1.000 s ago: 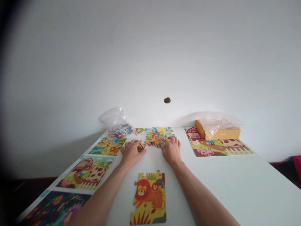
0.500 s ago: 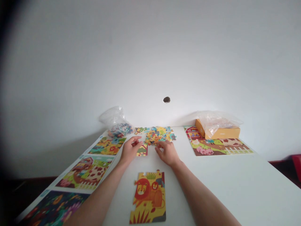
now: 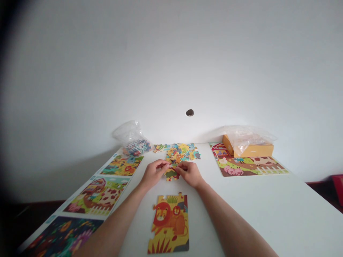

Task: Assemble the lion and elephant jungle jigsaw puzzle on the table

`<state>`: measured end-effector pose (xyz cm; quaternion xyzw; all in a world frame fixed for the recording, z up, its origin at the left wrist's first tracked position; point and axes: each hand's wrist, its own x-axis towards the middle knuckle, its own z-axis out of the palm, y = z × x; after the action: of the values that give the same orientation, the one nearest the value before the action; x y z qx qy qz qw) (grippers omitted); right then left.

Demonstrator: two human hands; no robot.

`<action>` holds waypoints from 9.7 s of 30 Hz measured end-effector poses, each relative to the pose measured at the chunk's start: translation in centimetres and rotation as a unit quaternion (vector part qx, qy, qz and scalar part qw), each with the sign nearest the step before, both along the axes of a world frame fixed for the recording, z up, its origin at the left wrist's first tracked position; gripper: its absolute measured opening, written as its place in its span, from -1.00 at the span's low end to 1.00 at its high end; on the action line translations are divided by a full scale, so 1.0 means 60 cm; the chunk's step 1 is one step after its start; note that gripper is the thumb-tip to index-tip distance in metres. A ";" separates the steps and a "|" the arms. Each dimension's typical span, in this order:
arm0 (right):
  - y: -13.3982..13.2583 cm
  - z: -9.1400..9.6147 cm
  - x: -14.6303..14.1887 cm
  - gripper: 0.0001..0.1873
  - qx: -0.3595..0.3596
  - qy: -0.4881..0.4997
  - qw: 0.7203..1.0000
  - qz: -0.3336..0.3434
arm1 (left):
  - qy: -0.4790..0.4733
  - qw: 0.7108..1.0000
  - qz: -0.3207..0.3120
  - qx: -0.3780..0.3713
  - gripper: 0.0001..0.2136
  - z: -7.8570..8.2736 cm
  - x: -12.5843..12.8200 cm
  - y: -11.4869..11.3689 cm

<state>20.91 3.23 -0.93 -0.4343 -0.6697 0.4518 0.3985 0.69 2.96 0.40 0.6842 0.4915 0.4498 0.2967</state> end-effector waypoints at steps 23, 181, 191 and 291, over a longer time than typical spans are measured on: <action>-0.002 0.016 0.059 -0.75 -0.070 0.018 0.997 -0.035 | 0.190 0.973 -0.126 0.034 -0.42 0.020 -0.004 -0.020; 0.019 -0.005 0.054 -0.92 0.175 -0.242 0.941 -0.159 | 0.351 0.912 -0.212 -0.015 -0.52 0.039 0.002 -0.031; 0.028 -0.020 0.053 -0.83 0.175 -0.250 0.944 -0.129 | 0.343 0.915 -0.214 -0.005 -0.51 0.029 -0.001 -0.026; -0.011 0.022 0.024 -0.36 0.157 -0.350 0.923 0.044 | 0.409 0.910 0.050 0.047 -0.57 -0.013 0.004 -0.012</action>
<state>22.33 2.57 0.39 -0.4669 -0.8470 0.1776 0.1815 0.90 2.23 -0.36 0.7958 0.5817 0.1678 0.0142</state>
